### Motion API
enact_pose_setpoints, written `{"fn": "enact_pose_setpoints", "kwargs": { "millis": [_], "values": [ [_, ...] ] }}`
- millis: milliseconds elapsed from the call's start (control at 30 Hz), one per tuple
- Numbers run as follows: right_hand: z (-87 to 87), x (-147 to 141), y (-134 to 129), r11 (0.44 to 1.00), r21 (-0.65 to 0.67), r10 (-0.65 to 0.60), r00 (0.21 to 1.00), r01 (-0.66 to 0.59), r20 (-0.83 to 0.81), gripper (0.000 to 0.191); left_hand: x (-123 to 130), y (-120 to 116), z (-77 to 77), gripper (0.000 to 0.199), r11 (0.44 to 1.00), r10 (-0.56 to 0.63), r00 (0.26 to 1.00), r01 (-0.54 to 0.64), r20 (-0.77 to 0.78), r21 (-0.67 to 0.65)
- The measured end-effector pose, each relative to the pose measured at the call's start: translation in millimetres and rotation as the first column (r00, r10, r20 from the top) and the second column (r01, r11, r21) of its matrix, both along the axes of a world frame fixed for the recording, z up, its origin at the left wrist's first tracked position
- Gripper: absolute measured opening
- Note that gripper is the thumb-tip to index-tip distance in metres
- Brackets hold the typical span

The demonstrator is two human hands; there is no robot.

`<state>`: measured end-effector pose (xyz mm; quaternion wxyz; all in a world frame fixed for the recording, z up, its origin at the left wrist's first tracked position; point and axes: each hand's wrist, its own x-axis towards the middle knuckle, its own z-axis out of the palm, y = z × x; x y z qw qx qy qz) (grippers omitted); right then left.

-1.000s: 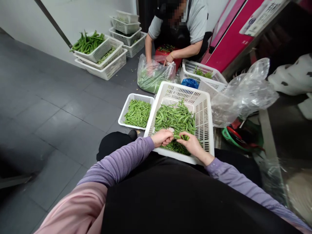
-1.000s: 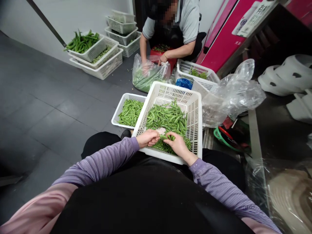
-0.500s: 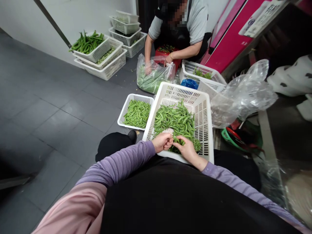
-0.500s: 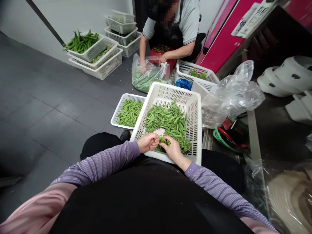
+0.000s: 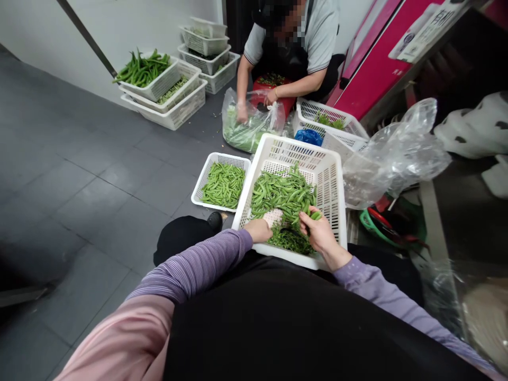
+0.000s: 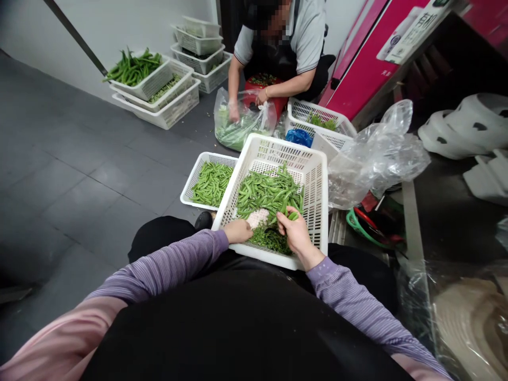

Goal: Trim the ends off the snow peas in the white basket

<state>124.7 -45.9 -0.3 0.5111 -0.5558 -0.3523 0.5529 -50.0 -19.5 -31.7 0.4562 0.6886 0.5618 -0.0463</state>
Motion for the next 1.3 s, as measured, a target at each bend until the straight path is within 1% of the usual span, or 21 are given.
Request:
{"fn": "enact_pose_setpoints", "kwargs": {
  "millis": [67,100,200,267,400,567,667,700,733,800,867,900,933,967,1000,1067,1133,1167,1200,1233,1300],
  "values": [
    [1.9,1.4,1.4,1.0,0.01,-0.024,0.999,0.024,-0.042,0.03,-1.9,1.0,-3.9,0.022,0.981,-0.141,0.987,0.15,-0.08,0.125],
    [0.9,1.3,1.2,0.999,0.008,-0.037,0.998,0.038,-0.041,0.031,-2.0,1.0,-3.5,0.028,0.964,-0.198,0.979,0.205,-0.057,0.171],
    [-8.9,-1.4,-1.7,0.997,-0.019,-0.075,0.997,0.075,0.008,0.034,0.4,-0.7,4.8,0.033,0.924,-0.305,0.941,0.256,0.147,0.284],
    [-17.0,-4.4,-4.4,0.994,-0.041,-0.095,0.994,0.097,0.054,0.035,3.3,-2.6,12.9,0.028,0.931,-0.3,0.917,0.221,0.264,0.291],
    [-22.7,-11.4,-9.1,0.993,-0.062,-0.087,0.986,0.096,0.14,0.033,8.2,-5.3,22.6,0.021,0.969,-0.223,0.882,0.152,0.414,0.197],
    [-18.1,-9.3,-5.6,0.999,-0.042,0.025,0.964,-0.014,0.264,0.03,5.5,-0.1,29.3,0.023,0.985,-0.163,0.859,0.115,0.485,0.126],
    [-28.0,6.0,0.9,0.998,-0.052,0.056,0.901,-0.037,0.429,0.035,-1.7,6.0,38.3,0.024,0.981,-0.19,0.852,0.145,0.487,0.128],
    [-33.4,12.2,1.8,0.996,-0.075,0.087,0.841,-0.055,0.535,0.035,-4.4,7.8,41.0,0.023,0.975,-0.218,0.857,0.165,0.467,0.151],
    [-38.9,17.9,1.2,0.989,-0.107,0.147,0.74,-0.101,0.656,0.034,-7.0,9.2,42.9,0.022,0.965,-0.249,0.868,0.185,0.429,0.186],
    [-46.5,25.2,-4.4,0.939,-0.222,0.317,0.41,-0.262,0.855,0.035,-11.4,10.8,43.6,0.02,0.942,-0.289,0.908,0.214,0.304,0.257],
    [-45.6,24.9,-13.9,0.856,-0.336,0.391,0.065,-0.393,0.918,0.046,-13.9,10.6,40.6,0.019,0.926,-0.28,0.948,0.227,0.149,0.301],
    [-41.4,22.2,-18.5,0.833,-0.353,0.37,-0.046,-0.426,0.928,0.046,-14.4,9.8,38.3,0.019,0.921,-0.273,0.959,0.236,0.081,0.31],
    [-35.3,18.2,-22.0,0.819,-0.344,0.33,-0.114,-0.459,0.937,0.042,-14.3,8.6,36.0,0.019,0.917,-0.271,0.962,0.249,0.03,0.312],
    [-27.9,13.6,-24.0,0.803,-0.315,0.281,-0.145,-0.505,0.949,0.037,-13.7,7.1,34.0,0.019,0.912,-0.279,0.96,0.265,-0.001,0.313],
    [-20.2,8.8,-24.3,0.777,-0.277,0.232,-0.152,-0.566,0.961,0.034,-12.7,5.5,32.6,0.019,0.905,-0.294,0.956,0.283,-0.015,0.318],
    [-7.0,0.6,-20.4,0.684,-0.228,0.188,-0.135,-0.693,0.973,0.034,-10.1,2.4,32.1,0.019,0.882,-0.342,0.94,0.323,-0.007,0.344],
    [-0.1,-4.6,-13.2,0.597,-0.222,0.22,-0.108,-0.771,0.969,0.031,-7.9,0.4,34.4,0.019,0.853,-0.384,0.923,0.342,0.032,0.393],
    [0.9,-6.0,-9.6,0.586,-0.21,0.246,-0.075,-0.783,0.966,0.026,-7.4,-0.1,36.3,0.019,0.842,-0.394,0.917,0.335,0.059,0.424],
    [0.8,-7.0,-6.6,0.597,-0.181,0.276,-0.012,-0.782,0.961,0.021,-7.2,-0.3,38.3,0.018,0.833,-0.397,0.913,0.317,0.091,0.453],
    [0.0,-7.8,-4.5,0.631,-0.128,0.301,0.09,-0.765,0.949,0.017,-7.4,-0.4,40.2,0.018,0.827,-0.394,0.91,0.29,0.128,0.482],
    [-1.6,-9.6,-3.3,0.73,-0.01,0.345,0.357,-0.683,0.868,0.015,-8.2,-0.8,43.1,0.02,0.823,-0.378,0.904,0.228,0.201,0.521]
  ]
}}
